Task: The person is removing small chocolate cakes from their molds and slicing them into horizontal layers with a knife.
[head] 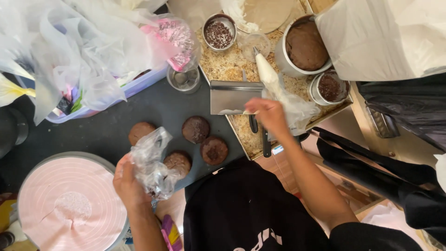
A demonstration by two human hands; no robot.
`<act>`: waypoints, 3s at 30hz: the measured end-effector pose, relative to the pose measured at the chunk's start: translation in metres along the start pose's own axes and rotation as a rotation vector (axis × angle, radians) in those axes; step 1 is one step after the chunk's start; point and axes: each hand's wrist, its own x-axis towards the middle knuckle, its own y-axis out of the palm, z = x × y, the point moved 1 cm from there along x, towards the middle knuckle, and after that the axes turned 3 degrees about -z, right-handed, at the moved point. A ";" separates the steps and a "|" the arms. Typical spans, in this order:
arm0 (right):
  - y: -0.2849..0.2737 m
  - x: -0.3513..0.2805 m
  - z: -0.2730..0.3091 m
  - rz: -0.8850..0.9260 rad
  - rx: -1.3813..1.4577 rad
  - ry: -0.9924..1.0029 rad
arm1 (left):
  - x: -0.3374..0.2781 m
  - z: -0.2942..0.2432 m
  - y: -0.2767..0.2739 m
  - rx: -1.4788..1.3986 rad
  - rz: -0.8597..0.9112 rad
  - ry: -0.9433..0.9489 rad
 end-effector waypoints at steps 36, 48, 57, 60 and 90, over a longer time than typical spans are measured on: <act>-0.015 -0.064 0.046 0.046 0.086 -0.317 | -0.017 0.046 0.054 -0.157 0.335 -0.253; 0.117 -0.128 0.096 0.707 -0.161 -0.816 | -0.038 0.140 0.061 -0.658 -0.178 -0.176; 0.187 -0.149 0.016 0.834 -0.009 0.093 | -0.151 0.015 -0.055 0.168 0.048 0.408; 0.238 -0.205 -0.014 1.075 0.084 0.214 | -0.168 0.064 -0.128 0.342 -0.089 0.513; 0.426 -0.351 0.020 1.016 0.149 0.374 | -0.105 0.049 -0.441 0.107 0.177 -0.150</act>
